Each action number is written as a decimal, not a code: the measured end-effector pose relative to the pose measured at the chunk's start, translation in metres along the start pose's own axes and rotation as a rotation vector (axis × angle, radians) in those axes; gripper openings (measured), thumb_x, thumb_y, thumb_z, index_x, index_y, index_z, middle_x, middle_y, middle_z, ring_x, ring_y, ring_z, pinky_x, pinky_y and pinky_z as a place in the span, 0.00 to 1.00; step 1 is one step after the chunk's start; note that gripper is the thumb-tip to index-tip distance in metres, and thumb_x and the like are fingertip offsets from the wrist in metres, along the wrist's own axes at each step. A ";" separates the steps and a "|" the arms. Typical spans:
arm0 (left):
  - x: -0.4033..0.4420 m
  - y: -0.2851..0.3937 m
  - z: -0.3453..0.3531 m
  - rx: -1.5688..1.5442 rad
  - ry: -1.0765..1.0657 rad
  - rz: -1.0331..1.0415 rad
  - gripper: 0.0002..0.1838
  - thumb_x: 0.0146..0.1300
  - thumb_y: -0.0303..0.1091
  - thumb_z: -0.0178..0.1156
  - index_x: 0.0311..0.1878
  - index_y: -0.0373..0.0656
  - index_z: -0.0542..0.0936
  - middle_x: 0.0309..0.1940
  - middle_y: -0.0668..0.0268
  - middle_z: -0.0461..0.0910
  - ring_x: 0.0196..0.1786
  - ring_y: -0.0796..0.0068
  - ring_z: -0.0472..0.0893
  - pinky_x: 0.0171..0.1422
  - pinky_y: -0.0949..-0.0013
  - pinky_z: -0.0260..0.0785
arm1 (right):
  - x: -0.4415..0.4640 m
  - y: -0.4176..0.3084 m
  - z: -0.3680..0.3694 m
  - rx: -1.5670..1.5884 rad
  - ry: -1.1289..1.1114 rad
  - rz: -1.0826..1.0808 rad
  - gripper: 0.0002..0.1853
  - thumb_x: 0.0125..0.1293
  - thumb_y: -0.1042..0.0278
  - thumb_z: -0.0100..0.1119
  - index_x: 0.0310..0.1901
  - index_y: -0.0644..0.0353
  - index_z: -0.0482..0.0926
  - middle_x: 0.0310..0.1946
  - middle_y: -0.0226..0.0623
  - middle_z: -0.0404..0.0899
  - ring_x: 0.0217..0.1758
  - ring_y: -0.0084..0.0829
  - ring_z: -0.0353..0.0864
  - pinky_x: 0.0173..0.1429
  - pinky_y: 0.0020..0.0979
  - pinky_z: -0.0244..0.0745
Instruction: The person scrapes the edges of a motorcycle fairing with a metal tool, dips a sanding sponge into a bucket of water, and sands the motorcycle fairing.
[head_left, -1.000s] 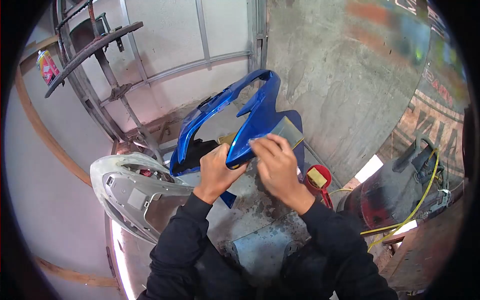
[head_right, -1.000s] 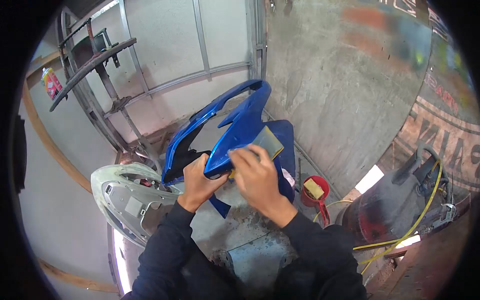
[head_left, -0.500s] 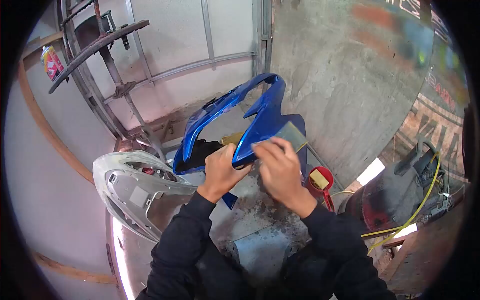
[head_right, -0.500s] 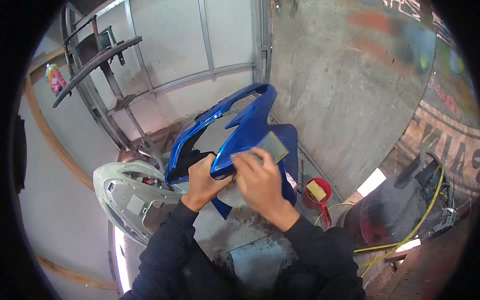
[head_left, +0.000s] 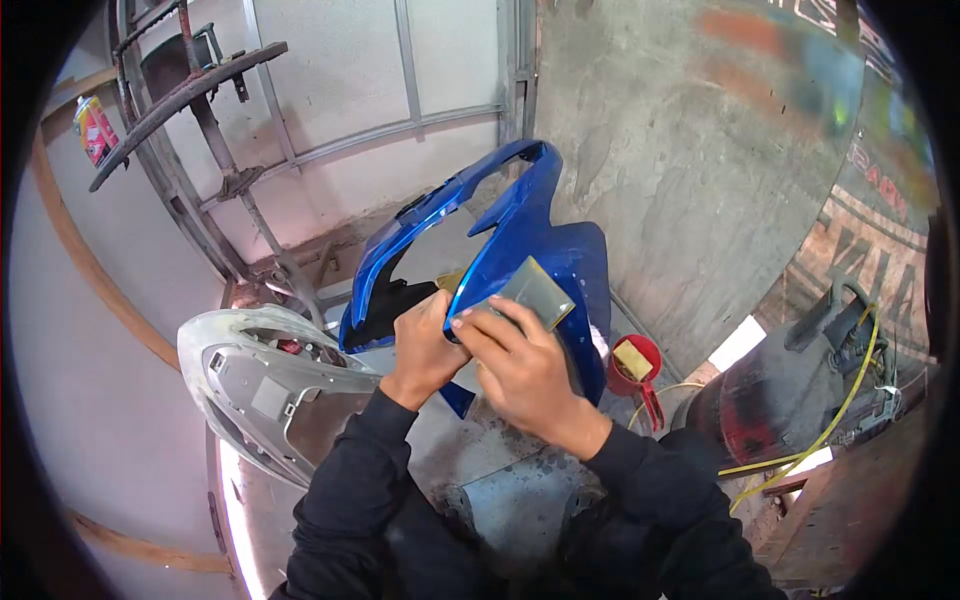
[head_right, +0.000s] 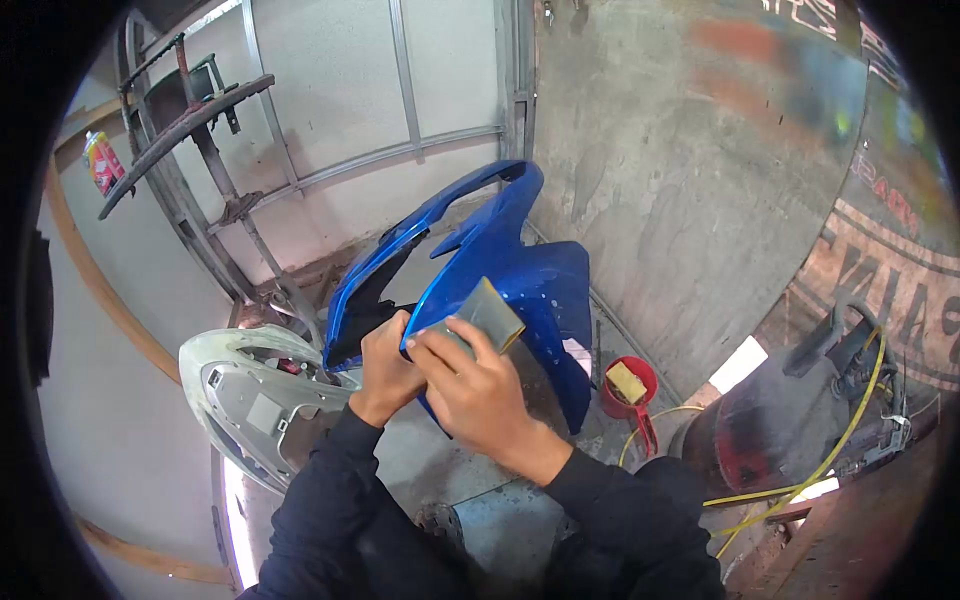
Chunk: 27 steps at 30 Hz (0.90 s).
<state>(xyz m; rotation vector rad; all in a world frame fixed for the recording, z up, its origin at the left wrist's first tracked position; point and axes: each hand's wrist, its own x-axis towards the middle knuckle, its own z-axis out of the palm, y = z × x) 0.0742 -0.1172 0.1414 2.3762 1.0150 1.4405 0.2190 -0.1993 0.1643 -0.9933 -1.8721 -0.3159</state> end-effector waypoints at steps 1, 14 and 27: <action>0.000 0.000 -0.002 0.007 -0.003 0.011 0.19 0.45 0.36 0.76 0.33 0.40 0.76 0.26 0.56 0.79 0.30 0.52 0.81 0.34 0.58 0.72 | 0.001 0.010 -0.002 -0.007 0.010 -0.006 0.20 0.52 0.78 0.60 0.49 0.63 0.83 0.50 0.41 0.82 0.56 0.46 0.79 0.65 0.44 0.73; 0.000 0.005 -0.009 -0.017 0.031 0.050 0.22 0.44 0.35 0.79 0.27 0.39 0.71 0.21 0.56 0.73 0.24 0.57 0.76 0.30 0.63 0.67 | -0.004 0.070 -0.013 -0.039 0.097 0.121 0.18 0.53 0.79 0.57 0.48 0.64 0.83 0.48 0.43 0.82 0.55 0.46 0.79 0.61 0.43 0.75; 0.000 0.003 -0.008 -0.033 0.028 0.040 0.21 0.45 0.35 0.79 0.27 0.40 0.73 0.21 0.60 0.74 0.22 0.64 0.76 0.30 0.65 0.68 | -0.001 0.053 -0.017 0.086 0.033 0.145 0.17 0.56 0.77 0.58 0.48 0.64 0.84 0.50 0.45 0.82 0.57 0.47 0.78 0.64 0.42 0.73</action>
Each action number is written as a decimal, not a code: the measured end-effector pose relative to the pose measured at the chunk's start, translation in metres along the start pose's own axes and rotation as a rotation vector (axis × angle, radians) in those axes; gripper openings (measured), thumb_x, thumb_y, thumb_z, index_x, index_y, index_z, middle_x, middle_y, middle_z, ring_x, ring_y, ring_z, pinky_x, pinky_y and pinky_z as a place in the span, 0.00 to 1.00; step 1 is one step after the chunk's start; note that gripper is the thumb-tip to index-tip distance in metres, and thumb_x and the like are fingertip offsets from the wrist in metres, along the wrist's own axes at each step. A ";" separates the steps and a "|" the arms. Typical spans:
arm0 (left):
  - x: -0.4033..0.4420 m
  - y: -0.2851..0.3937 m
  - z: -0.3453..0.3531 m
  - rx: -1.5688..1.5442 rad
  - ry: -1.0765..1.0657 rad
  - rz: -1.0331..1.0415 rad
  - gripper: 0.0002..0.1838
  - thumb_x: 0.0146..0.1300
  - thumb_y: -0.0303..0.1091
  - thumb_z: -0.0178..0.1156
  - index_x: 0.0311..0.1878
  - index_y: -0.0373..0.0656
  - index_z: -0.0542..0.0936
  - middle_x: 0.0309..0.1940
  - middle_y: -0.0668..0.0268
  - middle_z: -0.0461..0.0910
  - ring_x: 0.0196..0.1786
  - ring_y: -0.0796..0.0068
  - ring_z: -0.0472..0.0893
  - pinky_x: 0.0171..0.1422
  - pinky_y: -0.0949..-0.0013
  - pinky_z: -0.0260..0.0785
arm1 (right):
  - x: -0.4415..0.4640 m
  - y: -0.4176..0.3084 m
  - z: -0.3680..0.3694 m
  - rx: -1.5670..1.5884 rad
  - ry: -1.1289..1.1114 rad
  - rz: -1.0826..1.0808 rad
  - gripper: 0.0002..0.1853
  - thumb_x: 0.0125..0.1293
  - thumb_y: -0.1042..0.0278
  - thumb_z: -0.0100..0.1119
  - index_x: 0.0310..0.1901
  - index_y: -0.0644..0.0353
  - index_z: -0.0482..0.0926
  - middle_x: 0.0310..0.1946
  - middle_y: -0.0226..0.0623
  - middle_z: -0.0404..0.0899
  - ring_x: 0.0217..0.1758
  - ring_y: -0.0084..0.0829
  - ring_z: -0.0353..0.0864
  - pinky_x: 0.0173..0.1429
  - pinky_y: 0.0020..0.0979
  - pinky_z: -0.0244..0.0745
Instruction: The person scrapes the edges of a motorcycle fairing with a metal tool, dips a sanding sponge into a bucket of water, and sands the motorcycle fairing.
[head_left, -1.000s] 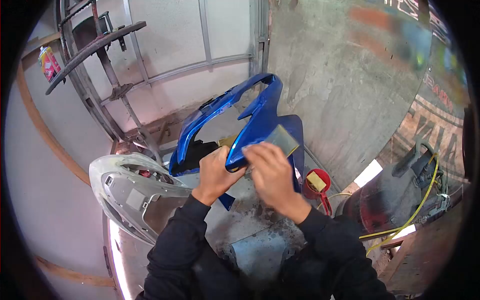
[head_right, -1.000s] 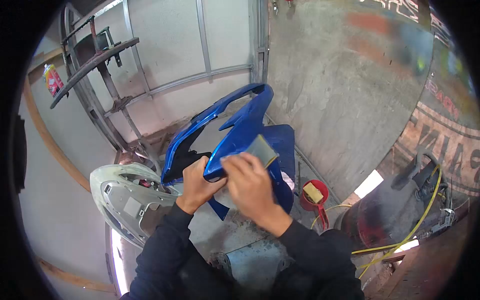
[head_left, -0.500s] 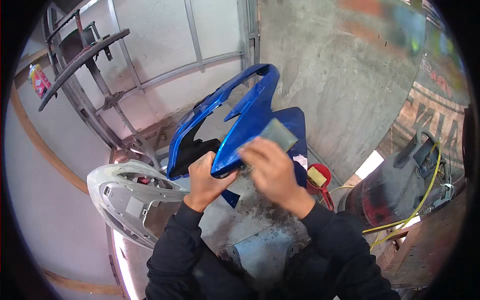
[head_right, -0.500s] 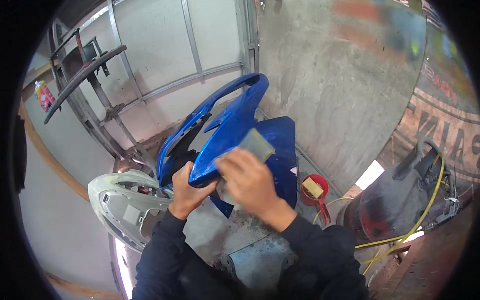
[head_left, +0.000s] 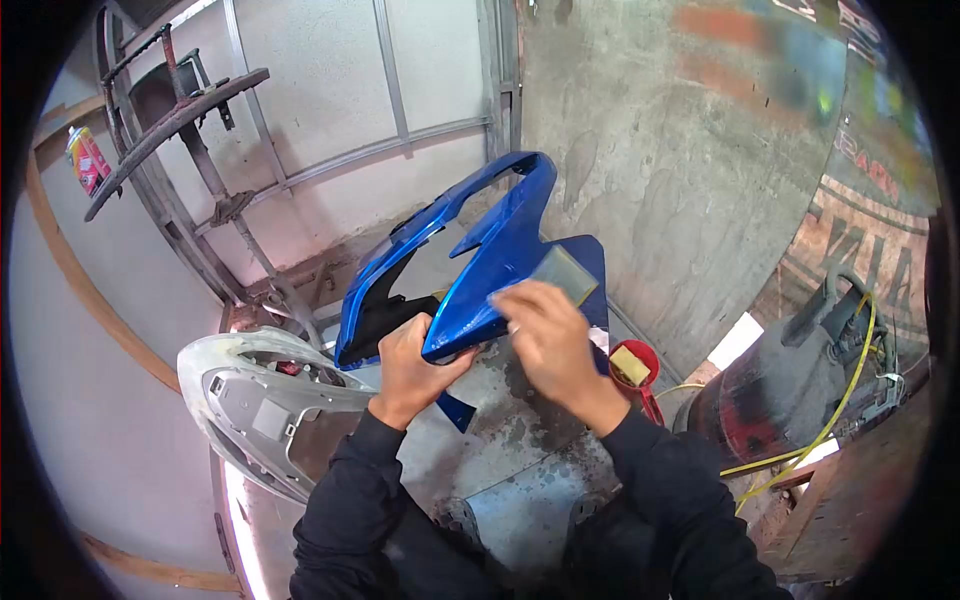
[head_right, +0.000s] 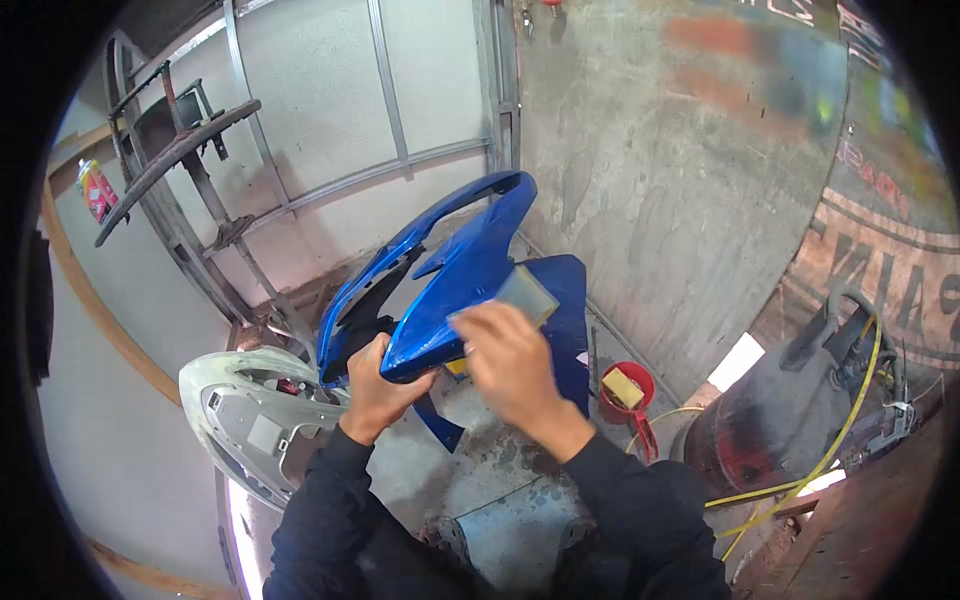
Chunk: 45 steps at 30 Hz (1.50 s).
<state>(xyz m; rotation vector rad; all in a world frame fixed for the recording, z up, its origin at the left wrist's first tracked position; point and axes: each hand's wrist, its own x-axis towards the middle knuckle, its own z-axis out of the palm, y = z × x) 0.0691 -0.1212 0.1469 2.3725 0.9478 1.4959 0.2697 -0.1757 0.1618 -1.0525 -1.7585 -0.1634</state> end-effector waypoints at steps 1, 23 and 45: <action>-0.001 -0.002 0.002 -0.011 0.010 -0.007 0.21 0.44 0.36 0.79 0.26 0.40 0.72 0.21 0.60 0.74 0.22 0.64 0.76 0.30 0.65 0.68 | -0.002 -0.013 0.004 0.030 -0.025 -0.060 0.16 0.57 0.77 0.57 0.48 0.64 0.84 0.50 0.45 0.81 0.58 0.47 0.78 0.64 0.42 0.73; 0.001 -0.003 -0.011 -0.023 -0.039 -0.062 0.21 0.44 0.37 0.79 0.26 0.39 0.72 0.21 0.59 0.75 0.22 0.65 0.75 0.31 0.66 0.68 | -0.002 0.006 -0.004 0.037 -0.044 -0.036 0.17 0.59 0.76 0.58 0.50 0.62 0.84 0.51 0.43 0.82 0.59 0.46 0.78 0.64 0.43 0.73; 0.005 -0.001 -0.018 0.049 0.021 0.031 0.22 0.41 0.35 0.78 0.25 0.40 0.71 0.20 0.58 0.71 0.22 0.60 0.73 0.30 0.65 0.67 | -0.006 0.019 0.001 0.006 0.044 0.172 0.17 0.65 0.73 0.55 0.53 0.64 0.83 0.55 0.45 0.81 0.62 0.46 0.76 0.67 0.42 0.69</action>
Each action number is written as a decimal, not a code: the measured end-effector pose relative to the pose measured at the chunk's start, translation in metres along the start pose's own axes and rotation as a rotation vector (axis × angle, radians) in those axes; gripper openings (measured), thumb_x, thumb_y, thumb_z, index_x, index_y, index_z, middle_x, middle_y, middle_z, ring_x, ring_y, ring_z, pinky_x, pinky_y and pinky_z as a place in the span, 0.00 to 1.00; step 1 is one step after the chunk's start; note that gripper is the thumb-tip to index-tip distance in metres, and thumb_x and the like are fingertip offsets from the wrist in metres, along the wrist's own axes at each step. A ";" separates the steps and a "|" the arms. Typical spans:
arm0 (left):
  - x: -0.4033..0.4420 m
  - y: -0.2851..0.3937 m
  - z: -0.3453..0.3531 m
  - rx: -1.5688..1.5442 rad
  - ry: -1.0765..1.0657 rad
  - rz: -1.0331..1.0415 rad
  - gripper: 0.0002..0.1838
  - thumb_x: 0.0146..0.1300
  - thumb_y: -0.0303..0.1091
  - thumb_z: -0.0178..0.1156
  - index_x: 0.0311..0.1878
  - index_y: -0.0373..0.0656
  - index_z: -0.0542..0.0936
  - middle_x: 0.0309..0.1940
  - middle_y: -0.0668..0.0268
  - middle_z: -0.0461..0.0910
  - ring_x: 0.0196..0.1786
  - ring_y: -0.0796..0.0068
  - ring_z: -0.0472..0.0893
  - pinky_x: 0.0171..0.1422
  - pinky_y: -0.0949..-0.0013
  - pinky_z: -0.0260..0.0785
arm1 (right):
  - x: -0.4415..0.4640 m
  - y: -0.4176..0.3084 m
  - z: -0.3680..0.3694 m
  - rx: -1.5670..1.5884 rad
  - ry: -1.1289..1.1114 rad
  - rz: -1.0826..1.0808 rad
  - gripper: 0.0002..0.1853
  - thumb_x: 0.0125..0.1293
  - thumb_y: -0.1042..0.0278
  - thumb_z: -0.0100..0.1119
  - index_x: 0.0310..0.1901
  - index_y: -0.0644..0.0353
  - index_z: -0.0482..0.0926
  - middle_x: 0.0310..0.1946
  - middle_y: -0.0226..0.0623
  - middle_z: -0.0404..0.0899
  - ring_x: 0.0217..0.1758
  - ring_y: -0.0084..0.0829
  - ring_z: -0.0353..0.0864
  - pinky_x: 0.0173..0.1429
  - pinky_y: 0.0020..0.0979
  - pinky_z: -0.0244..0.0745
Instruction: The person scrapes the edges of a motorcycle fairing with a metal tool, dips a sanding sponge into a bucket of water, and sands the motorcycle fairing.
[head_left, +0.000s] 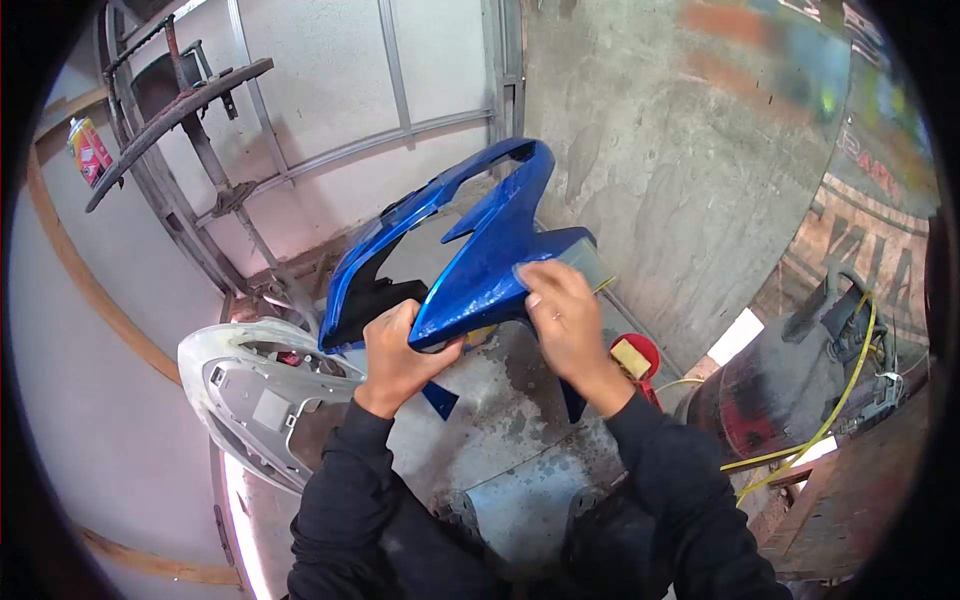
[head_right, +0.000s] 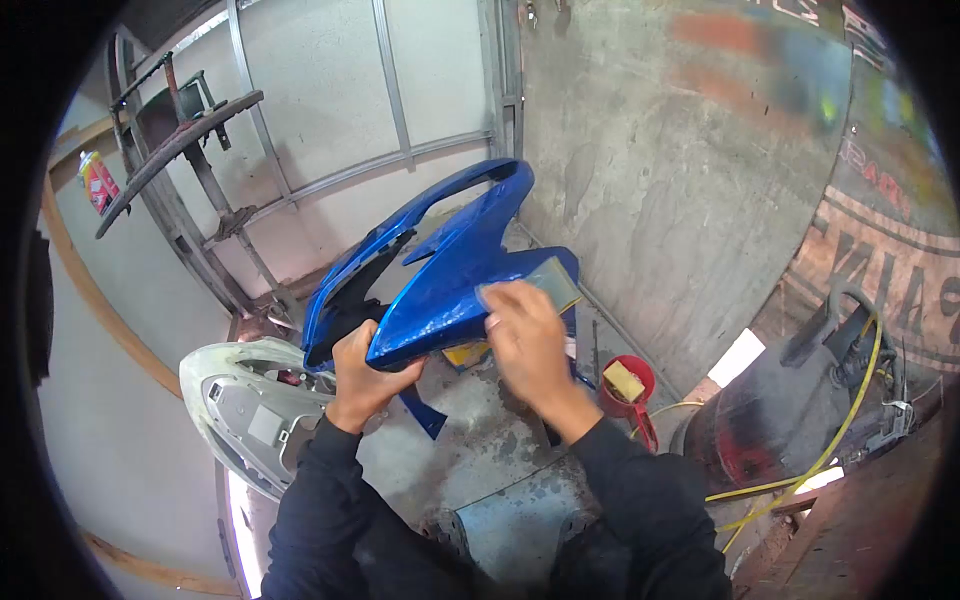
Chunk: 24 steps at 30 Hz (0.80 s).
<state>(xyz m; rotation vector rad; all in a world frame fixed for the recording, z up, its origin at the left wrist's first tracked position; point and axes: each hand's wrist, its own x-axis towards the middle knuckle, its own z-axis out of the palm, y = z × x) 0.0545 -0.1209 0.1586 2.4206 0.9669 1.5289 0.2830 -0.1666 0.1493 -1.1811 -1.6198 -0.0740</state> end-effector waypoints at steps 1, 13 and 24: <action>0.001 0.000 -0.001 0.008 -0.011 0.004 0.22 0.41 0.36 0.78 0.25 0.39 0.71 0.20 0.58 0.71 0.22 0.61 0.73 0.30 0.65 0.67 | -0.005 -0.016 0.002 0.003 -0.045 -0.068 0.17 0.65 0.73 0.55 0.53 0.65 0.83 0.55 0.45 0.80 0.63 0.46 0.75 0.68 0.42 0.68; -0.001 -0.001 -0.005 -0.089 -0.014 -0.060 0.22 0.41 0.36 0.78 0.25 0.39 0.71 0.19 0.59 0.72 0.20 0.65 0.72 0.30 0.67 0.66 | -0.006 -0.012 -0.010 0.063 -0.105 -0.036 0.18 0.69 0.70 0.54 0.57 0.65 0.82 0.60 0.50 0.80 0.70 0.51 0.73 0.74 0.42 0.66; 0.000 0.004 -0.004 -0.082 -0.016 -0.066 0.21 0.41 0.35 0.78 0.25 0.39 0.72 0.20 0.61 0.73 0.21 0.67 0.72 0.30 0.68 0.66 | 0.000 0.004 -0.017 0.073 -0.015 0.158 0.17 0.68 0.71 0.51 0.54 0.65 0.83 0.55 0.48 0.79 0.60 0.47 0.77 0.67 0.41 0.69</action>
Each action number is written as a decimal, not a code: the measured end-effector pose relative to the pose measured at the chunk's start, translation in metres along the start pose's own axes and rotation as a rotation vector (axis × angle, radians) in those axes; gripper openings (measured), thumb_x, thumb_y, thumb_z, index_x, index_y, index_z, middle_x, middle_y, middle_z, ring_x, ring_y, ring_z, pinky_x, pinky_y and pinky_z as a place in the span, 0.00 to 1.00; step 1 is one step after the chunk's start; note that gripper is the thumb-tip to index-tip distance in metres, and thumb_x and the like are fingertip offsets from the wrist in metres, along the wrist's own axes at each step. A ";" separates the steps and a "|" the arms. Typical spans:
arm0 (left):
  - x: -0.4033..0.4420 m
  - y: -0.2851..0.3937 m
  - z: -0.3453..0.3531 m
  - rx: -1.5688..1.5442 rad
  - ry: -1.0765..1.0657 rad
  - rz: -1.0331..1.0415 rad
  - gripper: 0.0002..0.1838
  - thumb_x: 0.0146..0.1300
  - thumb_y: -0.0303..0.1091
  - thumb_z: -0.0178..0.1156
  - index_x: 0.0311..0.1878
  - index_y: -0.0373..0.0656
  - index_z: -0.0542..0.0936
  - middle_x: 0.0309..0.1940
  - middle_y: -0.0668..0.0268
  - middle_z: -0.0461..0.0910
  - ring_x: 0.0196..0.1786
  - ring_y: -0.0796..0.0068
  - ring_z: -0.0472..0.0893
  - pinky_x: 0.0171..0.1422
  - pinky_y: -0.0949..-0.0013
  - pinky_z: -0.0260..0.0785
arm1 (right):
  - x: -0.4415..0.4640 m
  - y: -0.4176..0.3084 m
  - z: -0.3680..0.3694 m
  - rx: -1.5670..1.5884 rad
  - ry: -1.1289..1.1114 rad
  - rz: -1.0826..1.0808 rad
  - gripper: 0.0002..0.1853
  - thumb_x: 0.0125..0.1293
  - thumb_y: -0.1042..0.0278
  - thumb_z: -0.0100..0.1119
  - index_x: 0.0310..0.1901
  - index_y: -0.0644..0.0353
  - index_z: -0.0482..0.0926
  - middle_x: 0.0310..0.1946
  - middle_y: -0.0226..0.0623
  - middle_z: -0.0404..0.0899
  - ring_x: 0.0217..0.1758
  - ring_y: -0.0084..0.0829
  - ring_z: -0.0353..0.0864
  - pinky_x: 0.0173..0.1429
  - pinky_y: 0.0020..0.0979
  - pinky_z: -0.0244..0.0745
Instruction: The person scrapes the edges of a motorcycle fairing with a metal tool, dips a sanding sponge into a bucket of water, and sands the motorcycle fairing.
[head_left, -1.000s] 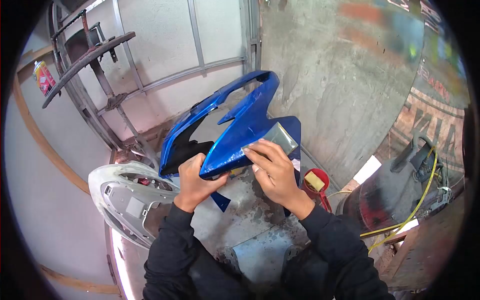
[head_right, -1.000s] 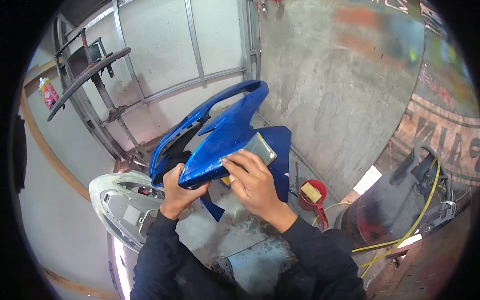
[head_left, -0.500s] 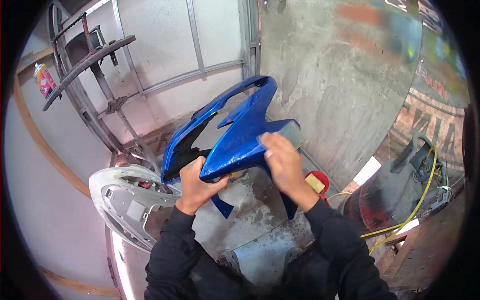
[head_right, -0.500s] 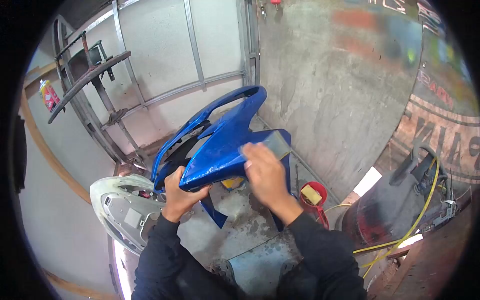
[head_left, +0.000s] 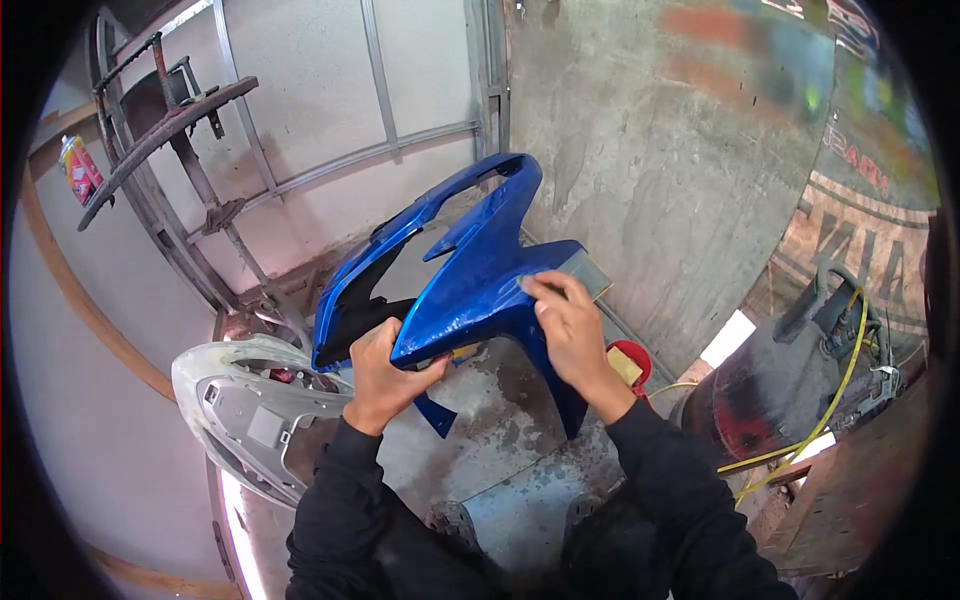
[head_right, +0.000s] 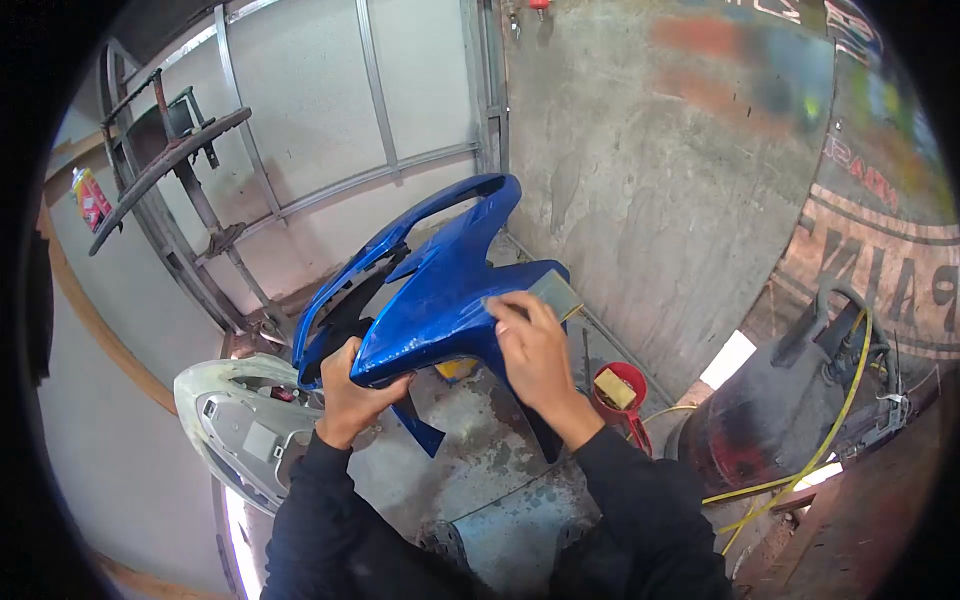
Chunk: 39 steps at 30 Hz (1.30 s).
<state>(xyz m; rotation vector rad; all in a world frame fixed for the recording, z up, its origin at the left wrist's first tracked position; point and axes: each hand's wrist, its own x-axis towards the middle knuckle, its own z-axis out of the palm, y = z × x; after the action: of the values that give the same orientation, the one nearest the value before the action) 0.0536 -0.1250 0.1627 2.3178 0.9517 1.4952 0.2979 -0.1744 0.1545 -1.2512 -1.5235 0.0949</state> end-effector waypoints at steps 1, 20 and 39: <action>-0.001 0.000 0.000 0.015 -0.006 -0.002 0.21 0.41 0.35 0.78 0.25 0.39 0.72 0.20 0.61 0.74 0.21 0.67 0.73 0.30 0.68 0.66 | 0.001 0.000 0.003 -0.052 -0.005 -0.044 0.17 0.67 0.71 0.51 0.52 0.66 0.83 0.54 0.48 0.79 0.60 0.47 0.76 0.66 0.42 0.70; 0.001 0.001 0.010 0.059 -0.042 0.024 0.21 0.41 0.37 0.78 0.27 0.40 0.73 0.22 0.59 0.76 0.25 0.60 0.79 0.32 0.64 0.70 | -0.011 -0.042 0.026 -0.090 -0.016 -0.293 0.16 0.65 0.71 0.54 0.51 0.65 0.83 0.51 0.46 0.81 0.60 0.50 0.75 0.67 0.46 0.69; 0.001 -0.005 0.020 0.073 -0.078 0.083 0.21 0.41 0.38 0.76 0.30 0.40 0.74 0.25 0.57 0.77 0.29 0.53 0.80 0.34 0.58 0.70 | -0.023 -0.077 0.036 -0.127 -0.073 -0.479 0.16 0.59 0.73 0.59 0.50 0.62 0.83 0.47 0.39 0.82 0.55 0.47 0.77 0.62 0.43 0.74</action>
<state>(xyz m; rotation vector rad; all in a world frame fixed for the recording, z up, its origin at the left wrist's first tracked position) 0.0697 -0.1172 0.1519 2.4760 0.9145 1.4114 0.2178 -0.2058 0.1736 -0.9565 -1.8769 -0.2752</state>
